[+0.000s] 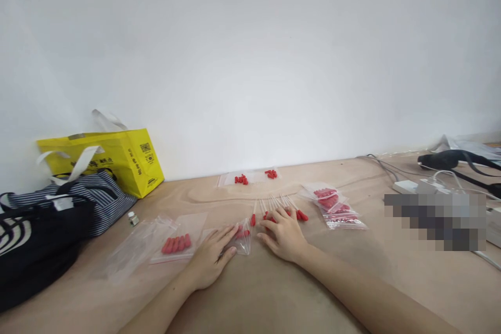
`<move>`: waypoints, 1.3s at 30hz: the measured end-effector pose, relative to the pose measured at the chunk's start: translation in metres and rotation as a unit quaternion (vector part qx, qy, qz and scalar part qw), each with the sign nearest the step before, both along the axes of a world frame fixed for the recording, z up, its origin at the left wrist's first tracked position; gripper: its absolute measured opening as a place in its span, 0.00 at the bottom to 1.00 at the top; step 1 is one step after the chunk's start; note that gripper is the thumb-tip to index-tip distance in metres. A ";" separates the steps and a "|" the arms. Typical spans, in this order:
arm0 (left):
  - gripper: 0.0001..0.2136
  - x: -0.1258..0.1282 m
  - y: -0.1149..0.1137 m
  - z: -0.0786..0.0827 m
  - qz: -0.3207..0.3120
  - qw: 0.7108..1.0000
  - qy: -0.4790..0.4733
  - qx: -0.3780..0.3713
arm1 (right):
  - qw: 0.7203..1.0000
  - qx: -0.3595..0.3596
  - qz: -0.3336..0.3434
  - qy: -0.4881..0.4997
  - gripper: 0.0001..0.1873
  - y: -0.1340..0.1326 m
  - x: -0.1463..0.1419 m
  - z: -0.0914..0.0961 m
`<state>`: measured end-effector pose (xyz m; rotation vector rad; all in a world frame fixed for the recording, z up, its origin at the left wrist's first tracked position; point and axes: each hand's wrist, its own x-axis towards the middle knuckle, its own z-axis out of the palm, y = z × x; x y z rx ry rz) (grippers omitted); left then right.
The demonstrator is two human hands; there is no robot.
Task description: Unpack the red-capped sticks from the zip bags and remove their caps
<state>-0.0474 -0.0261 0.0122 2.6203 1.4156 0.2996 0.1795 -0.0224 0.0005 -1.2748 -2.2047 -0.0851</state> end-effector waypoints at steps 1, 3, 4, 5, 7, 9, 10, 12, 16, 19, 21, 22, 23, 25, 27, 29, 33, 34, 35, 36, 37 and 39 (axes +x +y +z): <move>0.21 0.000 0.000 0.000 -0.002 1.000 0.000 -0.002 | 1.000 -0.005 0.017 0.008 0.12 -0.003 0.001 -0.001; 0.21 0.002 0.000 0.000 -0.006 1.000 -0.002 -0.006 | 0.999 -0.020 0.040 0.024 0.10 -0.007 0.002 -0.002; 0.21 0.004 0.000 0.000 -0.009 1.000 -0.003 -0.009 | 0.998 -0.030 0.045 0.033 0.09 -0.007 0.001 -0.003; 0.21 0.005 0.000 0.001 -0.013 1.000 -0.003 -0.012 | 0.997 -0.038 0.043 0.043 0.09 -0.007 0.000 -0.003; 0.22 0.010 -0.002 0.004 -0.024 0.999 -0.002 -0.022 | 0.996 -0.052 0.033 0.057 0.09 -0.004 -0.004 -0.003; 0.22 0.014 -0.004 0.008 -0.033 0.999 0.002 -0.031 | 0.996 -0.061 0.028 0.058 0.09 -0.001 -0.008 -0.003; 0.22 0.015 -0.005 0.009 -0.037 0.999 0.004 -0.035 | 0.996 -0.064 0.030 0.054 0.09 0.000 -0.010 -0.003; 0.23 0.018 -0.008 0.010 -0.042 0.998 0.000 -0.041 | 0.996 -0.066 0.033 0.043 0.08 0.001 -0.012 -0.002; 0.25 0.020 -0.010 0.007 -0.039 0.998 -0.032 -0.048 | 0.997 -0.070 0.029 0.017 0.08 -0.001 -0.014 -0.002; 0.26 0.020 -0.011 0.004 -0.042 0.996 -0.058 -0.054 | 0.997 -0.067 0.030 -0.015 0.07 -0.002 -0.014 -0.001; 0.26 0.020 -0.011 0.005 -0.045 0.995 -0.067 -0.059 | 0.997 -0.059 0.030 -0.029 0.07 -0.003 -0.015 0.000; 0.26 0.020 -0.012 0.006 -0.045 0.995 -0.069 -0.061 | 0.998 -0.054 0.032 -0.031 0.08 -0.004 -0.015 0.000; 0.26 0.021 -0.012 0.006 -0.044 0.995 -0.069 -0.062 | 0.998 -0.048 0.038 -0.032 0.08 -0.004 -0.015 0.000; 0.26 0.021 -0.013 0.008 -0.042 0.995 -0.069 -0.062 | 0.997 -0.045 0.057 -0.029 0.07 -0.006 -0.015 0.001; 0.25 0.021 -0.013 0.009 -0.037 0.995 -0.067 -0.063 | 0.996 -0.050 0.072 -0.025 0.07 -0.007 -0.016 0.000; 0.26 0.021 -0.013 0.009 -0.036 0.995 -0.062 -0.066 | 0.996 -0.055 0.075 -0.019 0.07 -0.009 -0.017 -0.001; 0.25 0.019 -0.012 0.008 -0.035 0.996 -0.044 -0.070 | 0.995 -0.063 0.077 0.031 0.08 -0.013 -0.017 -0.004; 0.25 0.019 -0.012 0.009 -0.033 0.996 -0.040 -0.072 | 0.993 -0.064 0.080 0.052 0.09 -0.013 -0.015 -0.005; 0.25 0.018 -0.012 0.009 -0.032 0.996 -0.036 -0.073 | 0.991 -0.065 0.086 0.073 0.10 -0.014 -0.014 -0.006; 0.25 0.018 -0.013 0.010 -0.031 0.996 -0.032 -0.072 | 0.989 -0.064 0.092 0.093 0.12 -0.014 -0.012 -0.007; 0.25 0.017 -0.013 0.010 -0.032 0.997 -0.028 -0.070 | 0.987 -0.064 0.099 0.109 0.13 -0.015 -0.009 -0.008; 0.25 0.016 -0.013 0.011 -0.034 0.997 -0.020 -0.062 | 0.982 -0.067 0.116 0.134 0.14 -0.016 -0.003 -0.010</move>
